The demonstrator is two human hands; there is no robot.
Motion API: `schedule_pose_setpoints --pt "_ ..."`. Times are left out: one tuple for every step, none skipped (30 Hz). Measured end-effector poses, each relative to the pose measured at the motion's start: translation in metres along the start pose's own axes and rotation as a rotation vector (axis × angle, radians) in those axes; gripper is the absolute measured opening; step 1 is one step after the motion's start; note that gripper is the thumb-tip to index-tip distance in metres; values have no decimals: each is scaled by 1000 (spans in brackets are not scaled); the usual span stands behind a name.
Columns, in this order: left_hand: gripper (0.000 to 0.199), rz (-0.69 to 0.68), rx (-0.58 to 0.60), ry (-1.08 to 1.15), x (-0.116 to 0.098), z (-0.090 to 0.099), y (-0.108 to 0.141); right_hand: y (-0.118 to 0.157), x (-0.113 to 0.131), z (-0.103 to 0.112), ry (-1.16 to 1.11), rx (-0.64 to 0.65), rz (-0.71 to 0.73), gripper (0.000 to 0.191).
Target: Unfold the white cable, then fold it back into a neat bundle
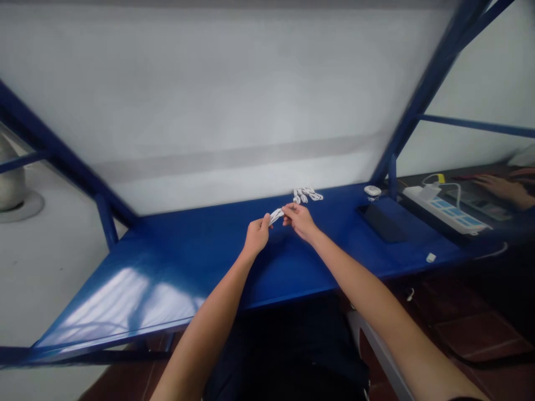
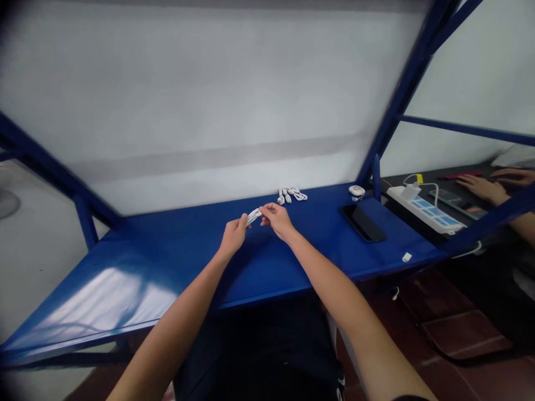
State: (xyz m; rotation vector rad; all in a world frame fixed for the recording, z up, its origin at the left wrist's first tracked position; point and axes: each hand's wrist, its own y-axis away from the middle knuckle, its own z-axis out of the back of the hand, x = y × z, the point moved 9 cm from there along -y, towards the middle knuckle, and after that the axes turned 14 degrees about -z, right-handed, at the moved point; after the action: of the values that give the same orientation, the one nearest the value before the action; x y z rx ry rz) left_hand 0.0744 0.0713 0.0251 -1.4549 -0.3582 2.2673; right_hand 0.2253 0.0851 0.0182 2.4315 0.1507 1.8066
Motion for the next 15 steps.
schedule_pose_setpoints --pt "56 0 22 15 0 -3 0 0 -1 0 15 -6 11 35" --pt "55 -3 40 21 0 -5 0 0 -2 0 30 -8 23 35" --pt "54 -12 56 15 0 -7 0 0 -3 -1 48 -9 33 35" --pt "53 -29 66 -5 -1 -8 0 0 -4 -1 70 -7 38 35" --pt "51 -52 70 -40 -1 -8 0 -1 -6 -2 94 -10 37 35" --pt "49 -76 71 -88 -2 -8 0 -1 -8 -2 119 -13 28 35" --pt "48 -99 72 -143 -3 -8 0 -2 -10 -2 142 -15 14 34" --pt "47 -118 76 -200 -4 -7 1 -2 -12 -3 163 -12 -3 34" --pt "46 -131 85 -254 -4 -8 1 -2 -14 -4 186 0 -20 33" --pt "45 -139 102 -298 -4 -8 2 -2 -15 -6 212 14 -32 34" --pt "44 -142 127 -330 -4 -10 3 -1 -16 -9 244 29 -38 35" --pt "42 -146 154 -345 -4 -12 5 1 -17 -10 280 39 -43 36" --pt "41 -152 177 -343 -4 -15 6 2 -17 -11 317 39 -48 36" --pt "41 -158 192 -321 -5 -16 7 3 -17 -12 349 31 -54 35" --pt "41 -162 199 -279 -6 -18 7 4 -18 -11 370 20 -61 34"
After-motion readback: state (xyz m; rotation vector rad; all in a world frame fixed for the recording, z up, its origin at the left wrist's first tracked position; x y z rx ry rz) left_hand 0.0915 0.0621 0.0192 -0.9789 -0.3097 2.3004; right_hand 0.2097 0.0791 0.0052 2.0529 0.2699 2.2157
